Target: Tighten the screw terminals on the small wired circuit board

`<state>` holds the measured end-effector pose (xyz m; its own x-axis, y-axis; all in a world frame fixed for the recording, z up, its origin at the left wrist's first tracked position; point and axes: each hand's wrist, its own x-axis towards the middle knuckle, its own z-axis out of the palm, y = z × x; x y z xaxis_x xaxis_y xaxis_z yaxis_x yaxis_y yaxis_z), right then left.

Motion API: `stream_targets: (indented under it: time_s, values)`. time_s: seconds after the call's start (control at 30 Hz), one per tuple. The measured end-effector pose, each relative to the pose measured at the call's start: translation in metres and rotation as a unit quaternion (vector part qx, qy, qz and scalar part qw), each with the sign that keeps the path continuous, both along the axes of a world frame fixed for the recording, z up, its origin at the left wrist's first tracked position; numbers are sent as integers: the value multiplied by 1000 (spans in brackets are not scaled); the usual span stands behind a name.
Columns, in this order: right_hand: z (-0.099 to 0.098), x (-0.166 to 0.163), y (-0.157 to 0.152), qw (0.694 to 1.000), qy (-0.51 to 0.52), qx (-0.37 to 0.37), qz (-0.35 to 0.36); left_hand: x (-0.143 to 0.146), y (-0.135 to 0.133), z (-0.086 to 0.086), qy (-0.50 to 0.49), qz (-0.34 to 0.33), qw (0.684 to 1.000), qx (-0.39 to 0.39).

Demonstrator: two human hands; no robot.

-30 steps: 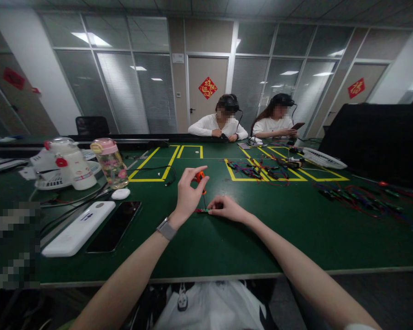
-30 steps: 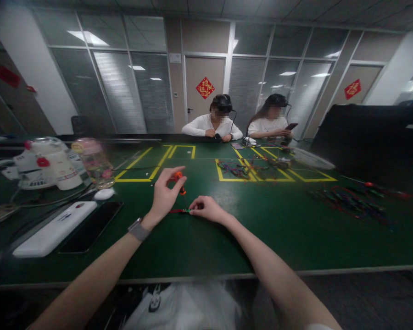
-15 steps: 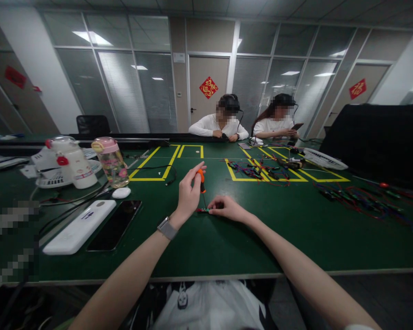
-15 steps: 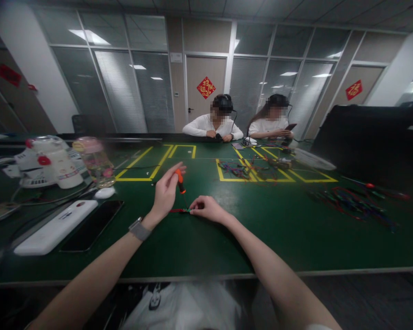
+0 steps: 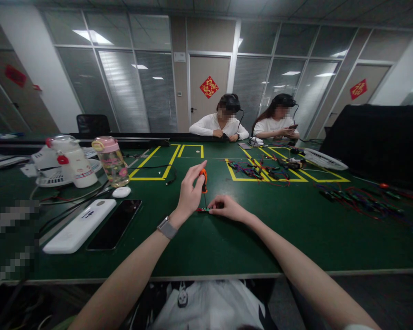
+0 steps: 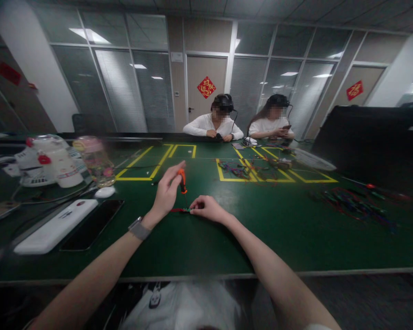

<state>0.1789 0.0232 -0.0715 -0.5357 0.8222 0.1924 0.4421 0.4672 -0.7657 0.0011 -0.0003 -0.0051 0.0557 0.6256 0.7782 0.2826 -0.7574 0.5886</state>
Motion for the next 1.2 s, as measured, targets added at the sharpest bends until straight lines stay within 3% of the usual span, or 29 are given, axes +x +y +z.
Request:
stream_targets:
  time_s: [0.13, 0.27, 0.37, 0.63, 0.7, 0.83, 0.93, 1.03, 1.2]
  values:
    - [1, 0, -1, 1000, 2, -4, -1, 1, 3, -2, -29, -27, 999, -31]
    - [1, 0, -1, 1000, 2, -11, -2, 1, -2, 2, 4, 58, 998, 25]
    - [2, 0, -2, 1000, 6, -13, -3, 1, -5, 4, 20, 78, 996, 37]
    - [1, 0, -1, 1000, 2, -13, -6, 3, -1, -2, -6, -34, 999, -10]
    - [0, 0, -1, 1000, 1, -10, -7, 3, -2, -3, -18, -6, 1000, -10]
    - [0, 0, 0, 1000, 2, -12, -7, 4, -6, 0, 11, 109, 993, 40]
    - [0, 0, 0, 1000, -1, -8, -6, 2, -7, 2, 20, 142, 988, 49]
    - [0, 0, 0, 1000, -5, -7, -7, 0, -4, 2, 8, 113, 993, 32]
    - [0, 0, 0, 1000, -3, -4, 0, 0, 1, -1, -58, 4, 998, -23]
